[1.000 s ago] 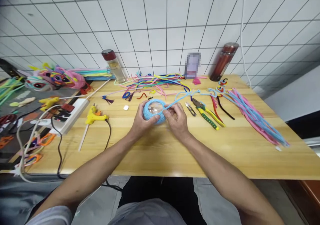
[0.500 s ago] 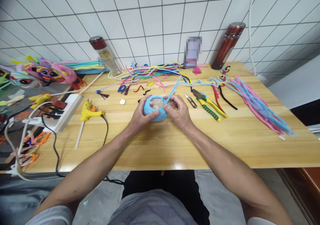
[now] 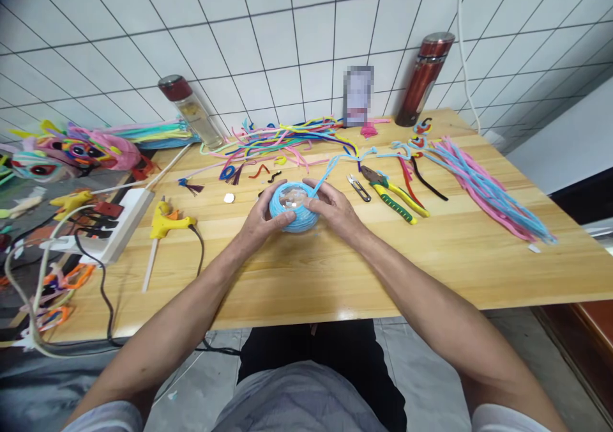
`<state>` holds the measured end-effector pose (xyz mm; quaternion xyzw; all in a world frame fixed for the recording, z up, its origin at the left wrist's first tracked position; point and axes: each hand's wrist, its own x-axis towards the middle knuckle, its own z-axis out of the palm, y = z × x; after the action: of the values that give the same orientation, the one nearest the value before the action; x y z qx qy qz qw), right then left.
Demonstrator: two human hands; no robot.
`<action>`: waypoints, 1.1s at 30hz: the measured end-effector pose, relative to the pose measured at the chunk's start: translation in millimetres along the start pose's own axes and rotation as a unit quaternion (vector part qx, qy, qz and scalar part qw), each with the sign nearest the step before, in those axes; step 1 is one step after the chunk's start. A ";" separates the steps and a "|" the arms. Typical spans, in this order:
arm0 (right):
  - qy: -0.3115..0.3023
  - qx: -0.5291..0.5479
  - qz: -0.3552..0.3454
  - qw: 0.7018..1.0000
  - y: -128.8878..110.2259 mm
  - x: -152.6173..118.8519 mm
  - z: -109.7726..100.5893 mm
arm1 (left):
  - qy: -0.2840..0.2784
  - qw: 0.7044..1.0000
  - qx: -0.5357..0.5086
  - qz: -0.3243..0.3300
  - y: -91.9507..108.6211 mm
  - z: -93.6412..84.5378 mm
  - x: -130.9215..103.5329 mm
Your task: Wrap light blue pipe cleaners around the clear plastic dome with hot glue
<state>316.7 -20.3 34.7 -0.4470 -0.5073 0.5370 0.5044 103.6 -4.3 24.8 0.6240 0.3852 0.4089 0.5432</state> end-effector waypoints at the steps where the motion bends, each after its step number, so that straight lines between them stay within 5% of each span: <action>1: -0.002 0.007 0.003 1.000 -0.8 -0.3 0.3 | 0.006 1.000 0.002 0.003 -0.1 -0.2 0.0; 11: 0.039 0.057 -0.031 0.997 0.6 -2.9 6.1 | 0.085 0.993 -0.037 0.067 -9.8 4.7 1.3; 33: 0.027 0.013 -0.026 0.999 11.1 -4.8 9.8 | 0.128 0.989 0.054 0.055 -11.9 10.8 -3.9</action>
<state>306.5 -25.8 24.3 -0.4413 -0.4976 0.5179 0.5379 111.8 -10.5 11.8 0.6156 0.4380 0.4929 0.4314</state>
